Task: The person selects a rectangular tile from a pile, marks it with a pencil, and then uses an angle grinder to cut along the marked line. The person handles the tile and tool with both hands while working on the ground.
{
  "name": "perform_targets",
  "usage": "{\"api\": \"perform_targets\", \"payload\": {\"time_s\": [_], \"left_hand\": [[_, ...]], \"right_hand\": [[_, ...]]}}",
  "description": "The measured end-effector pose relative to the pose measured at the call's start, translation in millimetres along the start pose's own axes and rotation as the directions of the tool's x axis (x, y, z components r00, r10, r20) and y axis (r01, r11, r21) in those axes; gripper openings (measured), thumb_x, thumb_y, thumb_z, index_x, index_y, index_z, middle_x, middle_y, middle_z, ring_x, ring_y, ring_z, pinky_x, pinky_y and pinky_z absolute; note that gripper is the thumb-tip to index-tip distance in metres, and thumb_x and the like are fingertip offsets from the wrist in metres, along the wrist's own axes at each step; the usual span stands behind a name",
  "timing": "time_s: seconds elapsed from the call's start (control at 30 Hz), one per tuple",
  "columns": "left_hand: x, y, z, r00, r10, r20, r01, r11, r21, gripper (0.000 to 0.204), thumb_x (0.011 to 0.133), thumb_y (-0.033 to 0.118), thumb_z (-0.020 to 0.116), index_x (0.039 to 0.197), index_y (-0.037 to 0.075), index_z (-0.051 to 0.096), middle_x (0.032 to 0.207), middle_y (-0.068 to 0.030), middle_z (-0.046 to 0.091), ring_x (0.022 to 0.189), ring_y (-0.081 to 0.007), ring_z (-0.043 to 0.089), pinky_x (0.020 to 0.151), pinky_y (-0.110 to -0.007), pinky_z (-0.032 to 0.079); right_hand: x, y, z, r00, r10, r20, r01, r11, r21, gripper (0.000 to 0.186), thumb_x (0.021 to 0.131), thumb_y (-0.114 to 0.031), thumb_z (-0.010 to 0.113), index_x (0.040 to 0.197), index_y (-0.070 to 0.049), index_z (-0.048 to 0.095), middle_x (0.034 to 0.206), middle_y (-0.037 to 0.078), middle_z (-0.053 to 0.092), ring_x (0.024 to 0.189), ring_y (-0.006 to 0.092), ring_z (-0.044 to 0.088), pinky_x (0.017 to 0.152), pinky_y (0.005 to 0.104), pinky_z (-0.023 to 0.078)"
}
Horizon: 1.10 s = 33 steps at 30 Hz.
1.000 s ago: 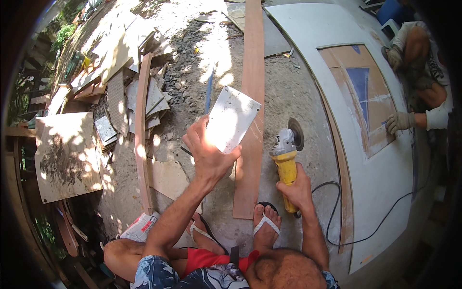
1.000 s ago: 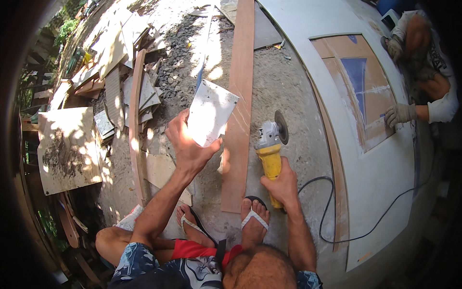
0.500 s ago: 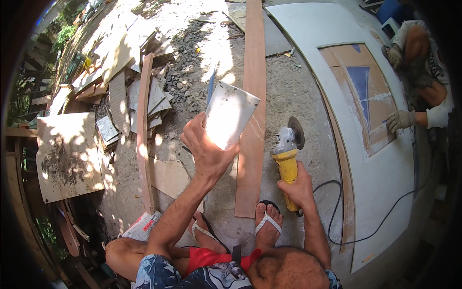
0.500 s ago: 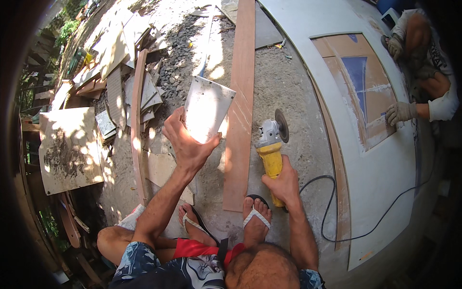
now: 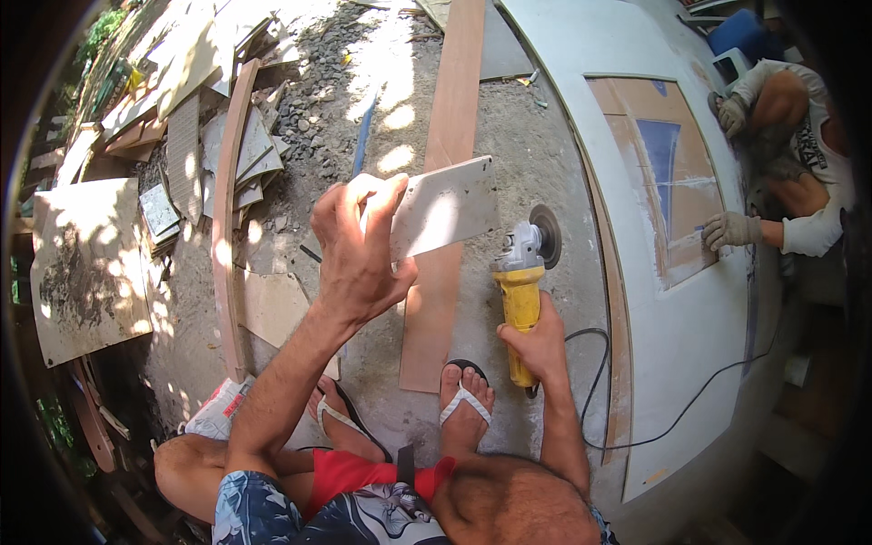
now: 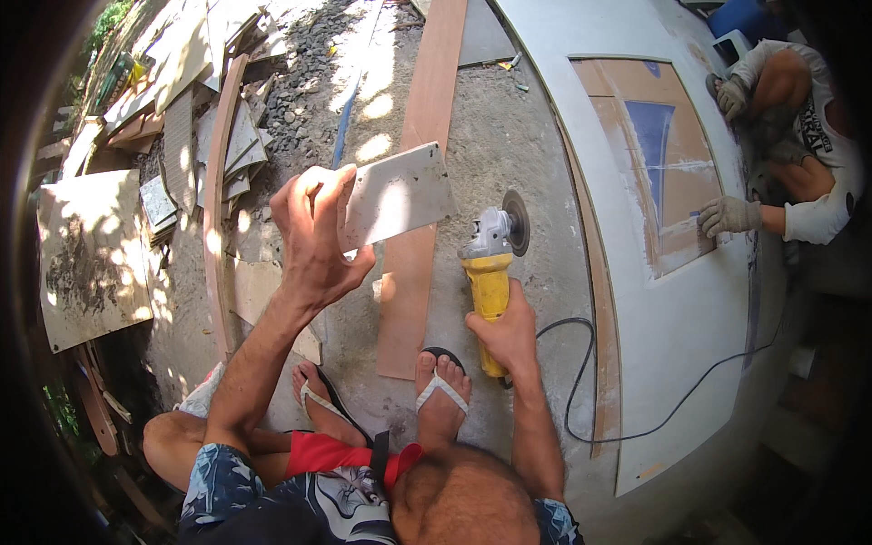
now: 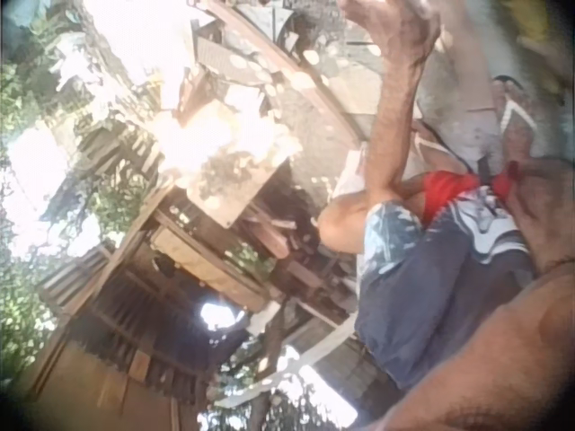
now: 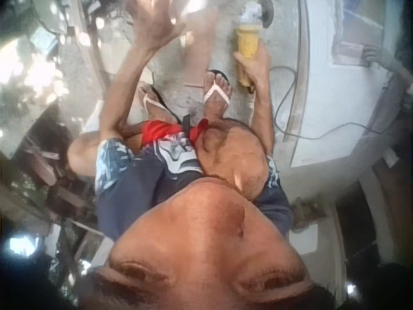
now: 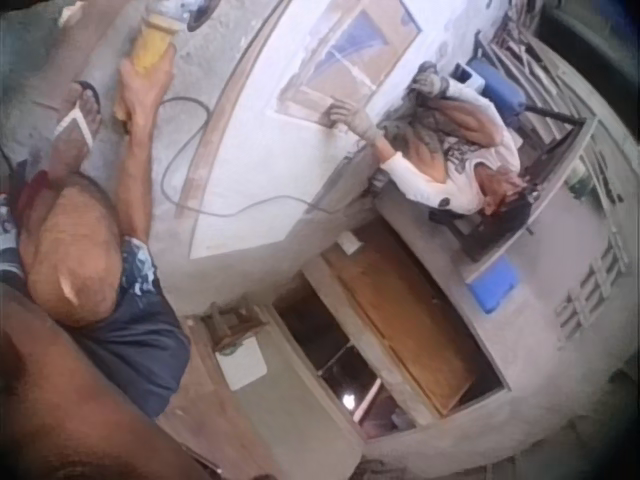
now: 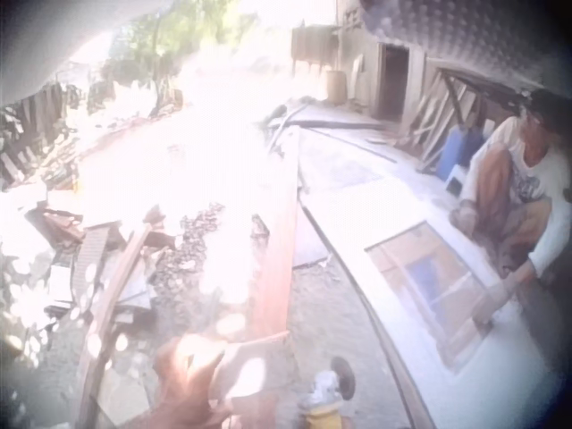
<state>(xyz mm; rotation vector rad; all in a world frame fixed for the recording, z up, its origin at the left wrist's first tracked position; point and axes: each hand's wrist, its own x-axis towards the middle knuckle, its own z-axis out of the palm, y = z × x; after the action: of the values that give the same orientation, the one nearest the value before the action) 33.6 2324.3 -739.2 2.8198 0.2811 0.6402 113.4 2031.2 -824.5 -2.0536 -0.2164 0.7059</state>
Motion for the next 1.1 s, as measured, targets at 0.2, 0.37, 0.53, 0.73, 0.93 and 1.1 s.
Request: {"api": "perform_targets", "payload": {"time_s": [0.2, 0.37, 0.53, 0.73, 0.93, 1.1], "left_hand": [[10.2, 5.5, -19.8, 0.999, -0.008, 0.046, 0.013, 0.994, -0.107, 0.096, 0.064, 0.011, 0.081, 0.154, 0.008, 0.049, 0.141, -0.0171, 0.052, 0.132, -0.0381, 0.042, 0.116, -0.051, 0.033], [10.6, 6.3, -24.9, 0.999, -0.002, 0.047, 0.007, 0.993, -0.12, 0.095, 0.063, 0.012, 0.081, 0.153, 0.008, 0.05, 0.138, -0.0182, 0.054, 0.132, -0.0382, 0.043, 0.116, -0.05, 0.032], [13.0, -18.3, -1.8, 0.964, 0.16, 0.21, -0.11, 0.967, -0.231, 0.094, 0.061, 0.013, 0.081, 0.149, 0.008, 0.051, 0.132, -0.0164, 0.056, 0.131, -0.0418, 0.047, 0.121, -0.06, 0.031], [-4.9, -100.5, 63.1, 0.747, 0.276, 0.605, -0.26, 0.959, -0.117, 0.085, 0.06, 0.01, 0.075, 0.142, 0.012, 0.055, 0.133, -0.0105, 0.058, 0.138, -0.0348, 0.053, 0.135, -0.065, 0.015], [38.2, -108.5, 106.4, 0.695, 0.383, 0.609, -0.549, 0.829, 0.105, 0.088, 0.07, 0.002, 0.065, 0.154, 0.024, 0.052, 0.152, -0.0038, 0.053, 0.152, -0.0233, 0.043, 0.136, -0.065, 0.009], [23.3, -85.3, 105.9, 0.853, 0.159, 0.497, -0.253, 0.959, 0.129, 0.09, 0.083, 0.002, 0.069, 0.157, 0.051, 0.051, 0.165, -0.0091, 0.039, 0.151, -0.0443, 0.035, 0.122, -0.064, 0.031]], "right_hand": [[0.1, 2.2, 0.3, 1.0, -0.01, -0.007, 0.01, 1.0, -0.01, 0.051, 0.075, -0.017, 0.085, 0.117, 0.001, 0.062, 0.097, 0.018, 0.076, 0.087, 0.0309, 0.075, 0.08, 0.0427, 0.059], [-1.2, -5.4, 0.5, 1.0, 0.007, -0.003, -0.007, 1.0, -0.023, 0.052, 0.075, -0.017, 0.085, 0.118, 0.001, 0.062, 0.096, 0.018, 0.075, 0.087, 0.0311, 0.075, 0.08, 0.0432, 0.058], [-1.3, -0.5, -4.1, 0.999, 0.031, -0.022, -0.032, 0.999, -0.036, 0.053, 0.075, -0.017, 0.085, 0.118, 0.001, 0.061, 0.096, 0.018, 0.075, 0.087, 0.0325, 0.075, 0.08, 0.0433, 0.058], [0.8, 3.1, 1.7, 1.0, 0.0, -0.009, 0.0, 1.0, -0.025, 0.052, 0.076, -0.018, 0.084, 0.118, 0.0, 0.061, 0.098, 0.019, 0.075, 0.089, 0.0345, 0.075, 0.081, 0.0448, 0.058], [4.0, -2.8, 7.5, 1.0, 0.023, 0.005, -0.023, 1.0, 0.005, 0.051, 0.076, -0.019, 0.082, 0.118, 0.001, 0.06, 0.099, 0.022, 0.075, 0.091, 0.038, 0.076, 0.081, 0.0467, 0.058], [3.2, 0.6, 2.4, 0.999, 0.029, -0.019, -0.03, 0.999, -0.017, 0.053, 0.074, -0.02, 0.082, 0.117, 0.001, 0.059, 0.098, 0.025, 0.076, 0.094, 0.0423, 0.077, 0.081, 0.0477, 0.058]]}}
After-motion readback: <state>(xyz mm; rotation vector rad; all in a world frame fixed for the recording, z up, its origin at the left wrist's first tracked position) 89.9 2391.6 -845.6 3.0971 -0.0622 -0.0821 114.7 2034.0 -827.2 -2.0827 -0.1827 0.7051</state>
